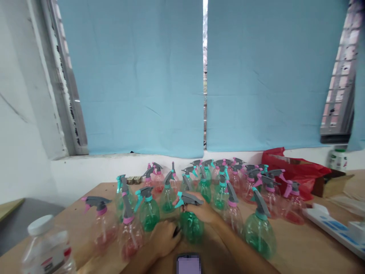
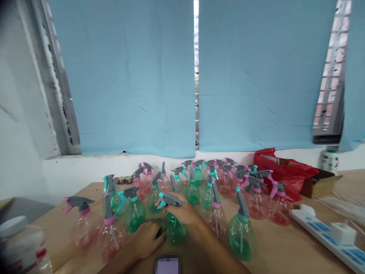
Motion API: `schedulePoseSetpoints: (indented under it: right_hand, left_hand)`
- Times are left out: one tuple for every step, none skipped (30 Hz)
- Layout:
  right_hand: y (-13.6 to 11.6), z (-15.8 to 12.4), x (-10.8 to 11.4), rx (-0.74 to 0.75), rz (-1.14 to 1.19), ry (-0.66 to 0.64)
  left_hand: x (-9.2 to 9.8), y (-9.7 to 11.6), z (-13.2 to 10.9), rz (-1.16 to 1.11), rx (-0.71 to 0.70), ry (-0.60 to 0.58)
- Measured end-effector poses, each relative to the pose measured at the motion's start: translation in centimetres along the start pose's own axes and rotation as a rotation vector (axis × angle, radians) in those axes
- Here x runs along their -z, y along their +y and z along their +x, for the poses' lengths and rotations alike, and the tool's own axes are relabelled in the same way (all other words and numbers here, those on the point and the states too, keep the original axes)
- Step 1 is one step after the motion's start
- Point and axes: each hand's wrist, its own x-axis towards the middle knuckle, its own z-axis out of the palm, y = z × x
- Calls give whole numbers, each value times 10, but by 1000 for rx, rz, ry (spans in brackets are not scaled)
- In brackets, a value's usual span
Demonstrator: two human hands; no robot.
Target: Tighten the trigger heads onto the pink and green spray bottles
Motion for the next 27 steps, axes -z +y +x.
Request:
schedulePoseSetpoints:
  right_hand:
    - [1, 0, 3, -8, -7, 6]
    - [3, 1, 5, -18, -2, 16]
    - [7, 1, 8, -30, 15, 27]
    - [11, 1, 10, -45, 38, 36]
    - [15, 1, 12, -58, 59, 44]
    - [19, 1, 14, -65, 72, 49]
    - [22, 0, 16, -65, 71, 52]
    - [25, 0, 18, -58, 57, 54]
    - [27, -1, 19, -47, 34, 54]
    - [27, -1, 20, -34, 7, 56]
    - [27, -2, 20, -24, -16, 62]
    - [26, -2, 20, -18, -33, 69]
    - [26, -2, 20, -17, -40, 77]
    - [24, -1, 19, -18, -36, 83]
    - [24, -1, 19, -22, -23, 85]
    - [23, 0, 19, -26, -6, 83]
    - [23, 1, 19, -29, 6, 77]
    - [23, 1, 19, -28, 14, 71]
    - [24, 2, 19, -25, 21, 70]
    - [25, 3, 19, -25, 28, 73]
    - [26, 3, 19, -29, 37, 82]
    - [26, 3, 19, -40, 49, 90]
    - [27, 2, 19, -56, 61, 94]
    - [27, 2, 19, -74, 70, 96]
    - [27, 2, 18, -88, 72, 99]
    - [26, 2, 17, -94, 70, 98]
    - [25, 2, 16, -90, 67, 94]
  left_hand:
    - [-1, 0, 0, 23, 1, 25]
    - [-2, -1, 0, 43, -5, 51]
    - [-2, -1, 0, 55, -13, 71]
    - [-3, -1, 0, 57, -23, 80]
    - [-4, -2, 0, 53, -28, 84]
    - [-4, -2, -1, 49, -27, 87]
    - [-4, -2, -1, 46, -25, 90]
    - [-5, -3, -1, 43, -25, 91]
    - [-5, -3, -1, 41, -28, 93]
    - [-5, -3, -1, 39, -33, 94]
    - [-5, -4, -2, 37, -38, 97]
    - [-5, -4, -2, 35, -42, 100]
    - [-5, -4, -2, 33, -44, 103]
    - [-5, -4, -2, 32, -44, 106]
    - [-5, -4, -2, 32, -44, 108]
    - [-4, -3, -2, 31, -42, 110]
    - [-4, -3, -2, 31, -38, 111]
    - [-3, -3, -2, 28, -31, 108]
    - [-3, -2, -2, 24, -26, 104]
    - [-2, -2, -2, 18, -22, 98]
    - [-2, -2, -2, 14, -21, 93]
    - [-1, -2, -2, 13, -24, 88]
    - [-1, -2, -2, 15, -30, 84]
    - [-1, -2, -2, 20, -35, 84]
    - [-2, -3, -1, 26, -39, 87]
    - [-2, -3, -1, 31, -40, 89]
    - [-3, -3, -1, 33, -39, 90]
